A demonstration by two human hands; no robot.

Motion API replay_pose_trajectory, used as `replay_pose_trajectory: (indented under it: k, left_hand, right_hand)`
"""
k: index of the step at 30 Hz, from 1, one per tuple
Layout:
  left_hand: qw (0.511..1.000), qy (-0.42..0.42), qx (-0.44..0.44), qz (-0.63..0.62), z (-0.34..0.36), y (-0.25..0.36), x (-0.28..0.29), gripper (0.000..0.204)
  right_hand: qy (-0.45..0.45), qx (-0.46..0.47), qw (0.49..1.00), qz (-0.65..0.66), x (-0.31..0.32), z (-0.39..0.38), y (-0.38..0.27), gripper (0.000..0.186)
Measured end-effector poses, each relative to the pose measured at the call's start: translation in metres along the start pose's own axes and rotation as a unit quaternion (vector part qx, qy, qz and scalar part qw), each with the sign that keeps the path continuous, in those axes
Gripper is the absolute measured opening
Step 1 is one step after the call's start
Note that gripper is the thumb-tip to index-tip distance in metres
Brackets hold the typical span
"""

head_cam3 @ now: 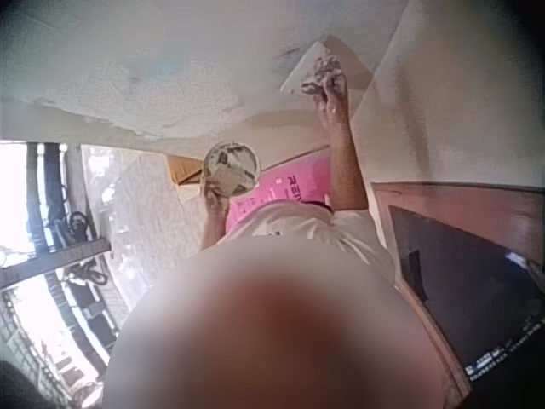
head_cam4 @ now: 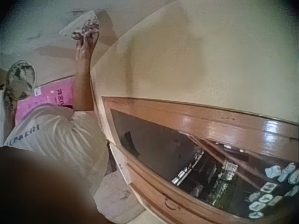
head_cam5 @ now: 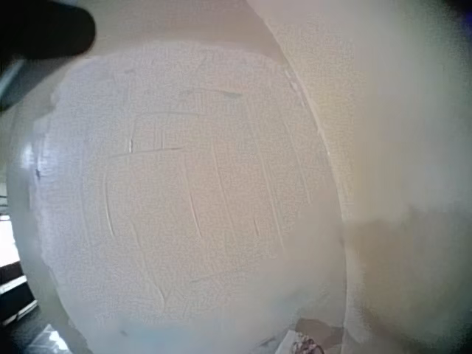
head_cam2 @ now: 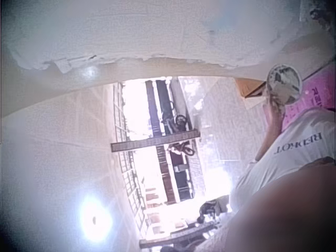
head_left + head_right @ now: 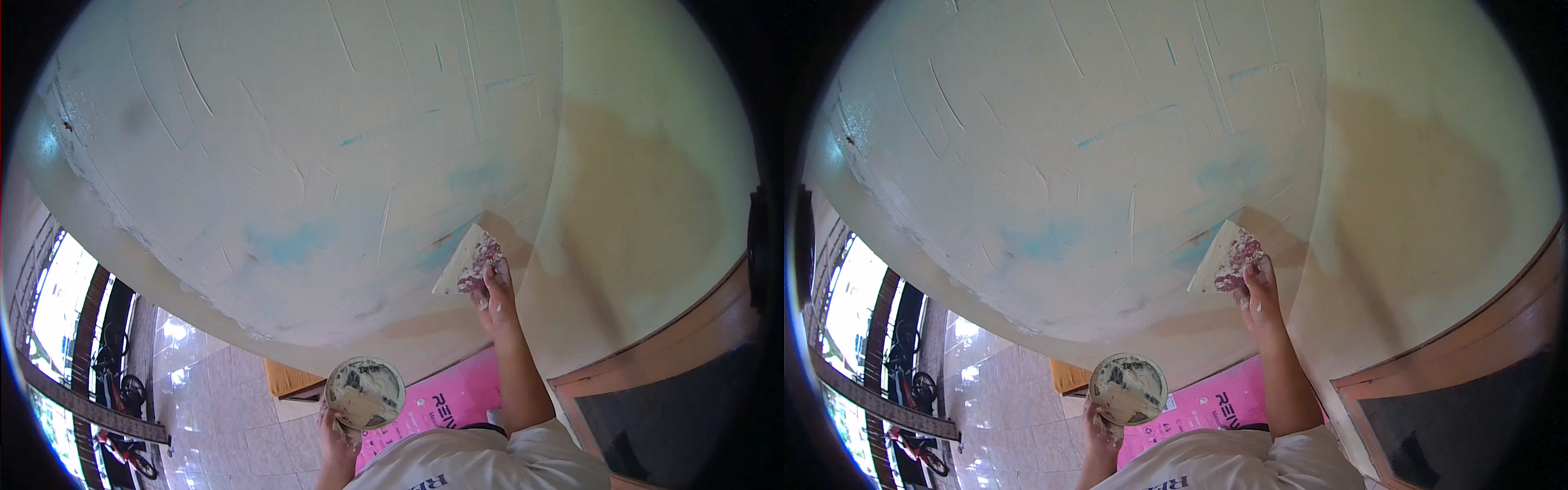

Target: The person applies putty to a wall using a putty knife.

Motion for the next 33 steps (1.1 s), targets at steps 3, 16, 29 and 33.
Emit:
replay_pose_trajectory:
  k: [3, 16, 29, 33]
  left_hand:
    - [1.0, -0.023, 0.01, -0.01, 0.001, 0.0, -0.007, 0.035]
    - [0.999, -0.036, 0.004, 0.008, 0.002, -0.002, 0.0, 0.034]
    - [0.999, -0.002, 0.048, 0.001, -0.003, 0.009, -0.01, 0.033]
    - [0.999, -0.021, 0.047, -0.007, -0.004, 0.01, -0.014, 0.037]
  right_hand:
    - [-0.022, 0.006, 1.0, -0.006, 0.007, -0.002, 0.0, 0.029]
    - [0.023, 0.081, 0.962, -0.259, -0.006, 0.024, 0.012, 0.034]
    - [0.034, -0.109, 0.971, -0.209, 0.072, -0.025, 0.064, 0.043]
    - [0.002, -0.041, 0.982, -0.183, 0.027, -0.017, 0.019, 0.047]
Point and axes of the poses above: each hand's wrist, its own z-axis towards the middle knuckle, its own x-axis out of the back of the hand, y = z × x, the point moved 5 cm from there along z, towards the middle knuckle, and after that the axes turned 4 degrees about y, right-handed, at the moved point
